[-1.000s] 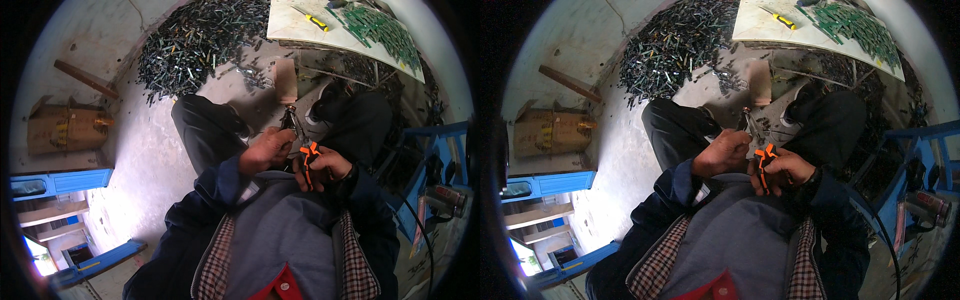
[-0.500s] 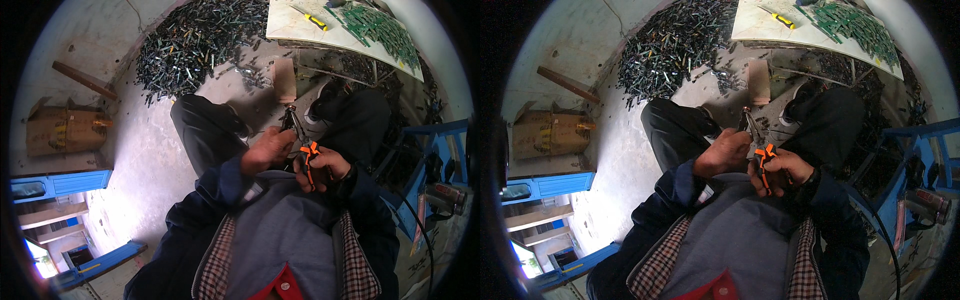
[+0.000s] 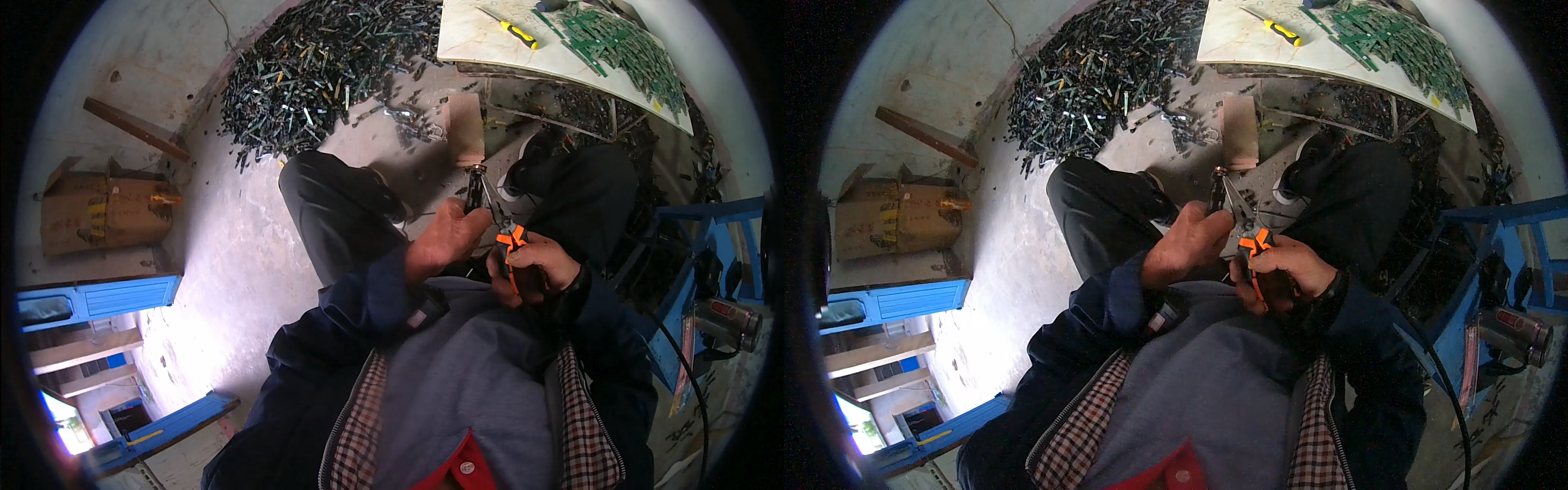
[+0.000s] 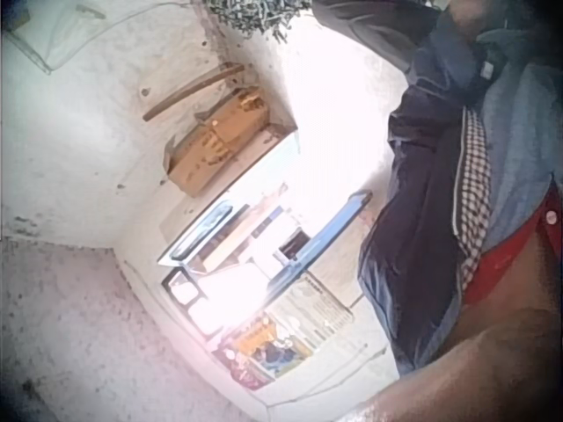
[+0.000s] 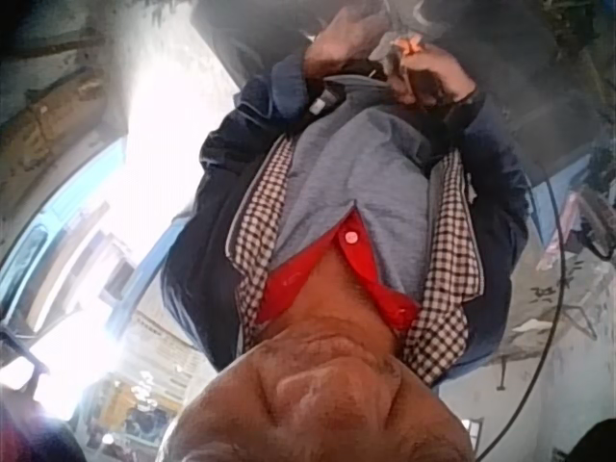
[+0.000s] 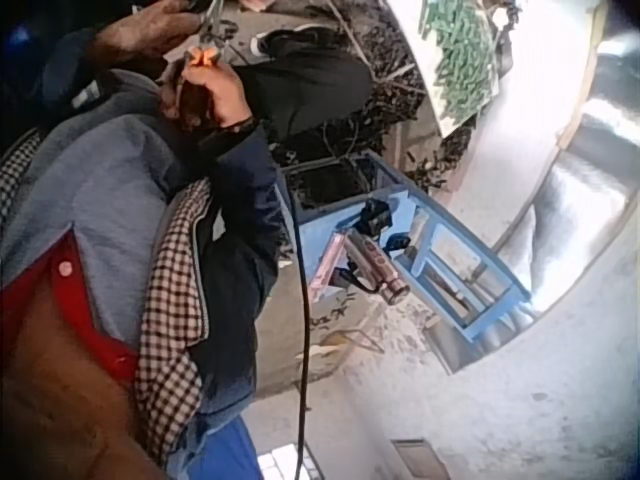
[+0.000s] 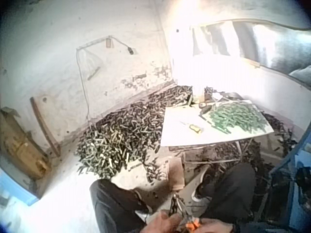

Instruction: The person sits on the floor and uses pliers to strip and remove components from small electronic devices. The person holds the device in one hand and uses the pliers in the other to pull out parts, dropping the debris onto the floor.

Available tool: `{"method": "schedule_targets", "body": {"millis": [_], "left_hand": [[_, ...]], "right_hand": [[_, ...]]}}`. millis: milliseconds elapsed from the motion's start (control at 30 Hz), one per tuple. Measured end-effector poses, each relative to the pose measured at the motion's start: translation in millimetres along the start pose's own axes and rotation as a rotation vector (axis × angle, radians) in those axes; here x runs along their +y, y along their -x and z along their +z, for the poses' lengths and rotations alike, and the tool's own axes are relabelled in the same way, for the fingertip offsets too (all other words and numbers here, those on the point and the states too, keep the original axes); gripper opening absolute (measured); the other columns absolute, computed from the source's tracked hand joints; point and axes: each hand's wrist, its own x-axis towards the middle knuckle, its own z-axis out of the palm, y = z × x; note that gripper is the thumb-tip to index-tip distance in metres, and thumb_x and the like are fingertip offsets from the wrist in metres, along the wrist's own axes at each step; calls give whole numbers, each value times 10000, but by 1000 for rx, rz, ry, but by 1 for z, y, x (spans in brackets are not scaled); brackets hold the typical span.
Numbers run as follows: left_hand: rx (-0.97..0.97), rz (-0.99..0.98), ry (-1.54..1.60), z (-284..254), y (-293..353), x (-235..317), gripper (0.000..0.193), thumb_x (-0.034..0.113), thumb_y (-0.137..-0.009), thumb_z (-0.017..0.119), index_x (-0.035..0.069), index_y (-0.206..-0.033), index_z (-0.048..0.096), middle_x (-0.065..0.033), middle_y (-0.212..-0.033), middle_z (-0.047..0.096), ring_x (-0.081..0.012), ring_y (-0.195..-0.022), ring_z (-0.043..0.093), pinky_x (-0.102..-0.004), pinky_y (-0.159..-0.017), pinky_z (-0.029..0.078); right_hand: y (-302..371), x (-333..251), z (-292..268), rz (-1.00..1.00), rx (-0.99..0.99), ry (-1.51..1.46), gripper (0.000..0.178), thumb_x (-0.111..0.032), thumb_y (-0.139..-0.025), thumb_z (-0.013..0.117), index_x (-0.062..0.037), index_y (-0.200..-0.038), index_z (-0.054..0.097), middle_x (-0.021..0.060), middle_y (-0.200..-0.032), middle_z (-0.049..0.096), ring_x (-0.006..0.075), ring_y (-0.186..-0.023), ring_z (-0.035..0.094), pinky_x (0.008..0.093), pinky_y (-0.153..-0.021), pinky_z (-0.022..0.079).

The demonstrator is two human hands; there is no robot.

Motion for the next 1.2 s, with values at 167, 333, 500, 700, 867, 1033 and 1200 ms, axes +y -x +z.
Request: {"method": "schedule_targets", "body": {"millis": [167, 333, 500, 700, 867, 1033, 1200], "left_hand": [[-20, -63, 57, -1, -1, 0, 144, 4, -688, 595, 81, -778, 514, -95, -689, 459, -276, -637, 384, -394, -580, 319], [-229, -253, 224, 4, -3, 3, 136, 12, -734, 594, 68, -852, 556, -148, -734, 512, -335, -752, 494, -408, -638, 384], [-50, -229, 361, -4, 5, 9, 100, 35, -797, 587, 53, -892, 565, -175, -733, 516, -356, -726, 514, -420, -629, 407], [-32, -147, 475, 1, 7, -10, 73, -10, -801, 558, 20, -866, 545, -165, -640, 482, -340, -580, 488, -420, -522, 360], [-33, -82, 495, 0, 5, -14, 91, -34, -779, 556, 15, -843, 513, -145, -592, 430, -316, -504, 426, -399, -468, 319], [-17, -113, 596, -4, 5, -8, 93, -40, -770, 553, 3, -798, 476, -133, -575, 384, -295, -495, 393, -388, -466, 304], [-110, -270, 655, -8, 4, -5, 66, -32, -782, 540, -9, -770, 480, -166, -582, 408, -319, -511, 428, -403, -473, 323]], "right_hand": [[0, -5, 3, -1, 81, 74, 222, -213, -831, 559, -19, -937, 587, 98, -705, 618, 162, -572, 573, 258, -513, 437], [-9, -6, -5, -142, 228, 569, 217, -211, -842, 576, -13, -931, 580, 65, -729, 614, 135, -585, 563, 255, -506, 444], [1, -10, -7, -19, 199, 417, 237, -208, -854, 567, -10, -984, 572, 79, -780, 637, 148, -653, 603, 240, -487, 465], [8, -12, -4, 24, 38, 155, 291, -204, -866, 517, -6, -1076, 552, 130, -849, 654, 195, -734, 645, 251, -496, 506], [5, -8, -1, 75, -22, 112, 363, -251, -831, 543, -3, -1096, 541, 143, -857, 652, 212, -759, 653, 256, -496, 508], [-1, -3, -2, 66, -38, 49, 403, -290, -799, 565, -1, -1081, 554, 157, -858, 652, 228, -739, 657, 262, -474, 506], [-7, 2, -11, 61, -114, -8, 418, -291, -793, 568, 12, -1081, 553, 164, -857, 651, 241, -727, 659, 263, -451, 506]]}}
